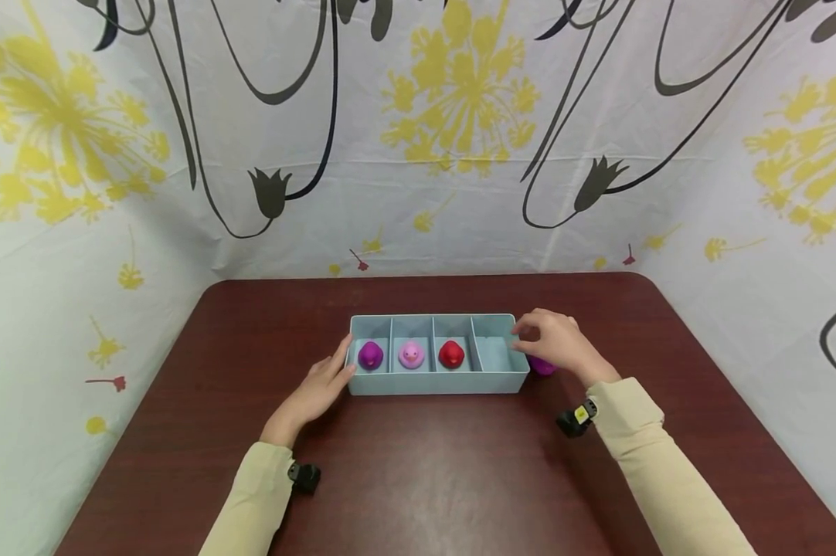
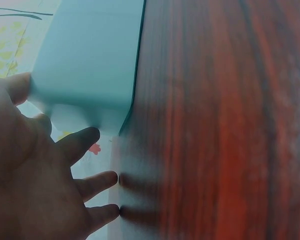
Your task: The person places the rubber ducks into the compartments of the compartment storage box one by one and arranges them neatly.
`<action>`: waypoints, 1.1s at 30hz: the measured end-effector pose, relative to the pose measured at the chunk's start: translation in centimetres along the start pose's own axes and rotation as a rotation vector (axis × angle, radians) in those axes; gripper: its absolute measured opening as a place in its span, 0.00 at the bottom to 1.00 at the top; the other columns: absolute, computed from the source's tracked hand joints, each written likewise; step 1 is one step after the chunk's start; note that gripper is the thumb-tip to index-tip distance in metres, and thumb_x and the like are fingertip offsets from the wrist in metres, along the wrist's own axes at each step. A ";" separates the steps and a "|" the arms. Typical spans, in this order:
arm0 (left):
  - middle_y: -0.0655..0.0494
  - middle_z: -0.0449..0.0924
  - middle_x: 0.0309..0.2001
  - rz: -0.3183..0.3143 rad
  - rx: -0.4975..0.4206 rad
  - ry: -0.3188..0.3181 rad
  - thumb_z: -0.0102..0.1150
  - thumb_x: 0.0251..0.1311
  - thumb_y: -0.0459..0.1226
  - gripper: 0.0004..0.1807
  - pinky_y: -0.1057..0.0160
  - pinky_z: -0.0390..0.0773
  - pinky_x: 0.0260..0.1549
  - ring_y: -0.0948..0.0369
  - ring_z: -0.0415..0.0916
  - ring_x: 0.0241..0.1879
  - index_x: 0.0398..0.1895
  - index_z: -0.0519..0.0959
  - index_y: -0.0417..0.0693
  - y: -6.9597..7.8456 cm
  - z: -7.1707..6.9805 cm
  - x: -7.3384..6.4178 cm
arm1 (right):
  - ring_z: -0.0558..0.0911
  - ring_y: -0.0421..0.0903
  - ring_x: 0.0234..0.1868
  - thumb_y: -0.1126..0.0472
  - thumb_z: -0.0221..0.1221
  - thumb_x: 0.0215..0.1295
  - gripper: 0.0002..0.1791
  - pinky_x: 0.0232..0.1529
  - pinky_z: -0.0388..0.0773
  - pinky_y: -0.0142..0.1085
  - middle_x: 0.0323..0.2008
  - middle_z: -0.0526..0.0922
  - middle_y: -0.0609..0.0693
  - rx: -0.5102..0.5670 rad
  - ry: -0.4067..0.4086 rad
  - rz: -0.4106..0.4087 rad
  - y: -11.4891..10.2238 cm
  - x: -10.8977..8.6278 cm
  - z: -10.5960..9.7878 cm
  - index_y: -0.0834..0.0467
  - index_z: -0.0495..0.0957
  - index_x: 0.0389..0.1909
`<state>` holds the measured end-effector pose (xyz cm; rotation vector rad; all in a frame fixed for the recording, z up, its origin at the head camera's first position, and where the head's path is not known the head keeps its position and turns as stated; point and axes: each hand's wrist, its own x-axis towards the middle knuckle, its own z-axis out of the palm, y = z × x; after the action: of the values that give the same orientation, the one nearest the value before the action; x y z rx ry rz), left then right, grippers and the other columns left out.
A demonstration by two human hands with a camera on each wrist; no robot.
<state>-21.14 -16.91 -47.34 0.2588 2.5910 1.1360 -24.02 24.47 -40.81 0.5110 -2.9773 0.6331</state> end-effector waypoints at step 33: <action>0.52 0.43 0.77 0.009 0.005 0.003 0.34 0.73 0.53 0.34 0.27 0.47 0.61 0.40 0.37 0.74 0.76 0.34 0.72 0.1 0.0 -0.1 | 0.78 0.55 0.44 0.53 0.70 0.52 0.19 0.39 0.63 0.52 0.40 0.79 0.55 0.026 -0.012 0.138 5.3 -3.6 1.5 0.57 0.80 0.44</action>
<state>-21.02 -16.90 -47.19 0.2707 2.5984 1.1345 -22.35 29.48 -44.68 0.3137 -3.0389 0.6825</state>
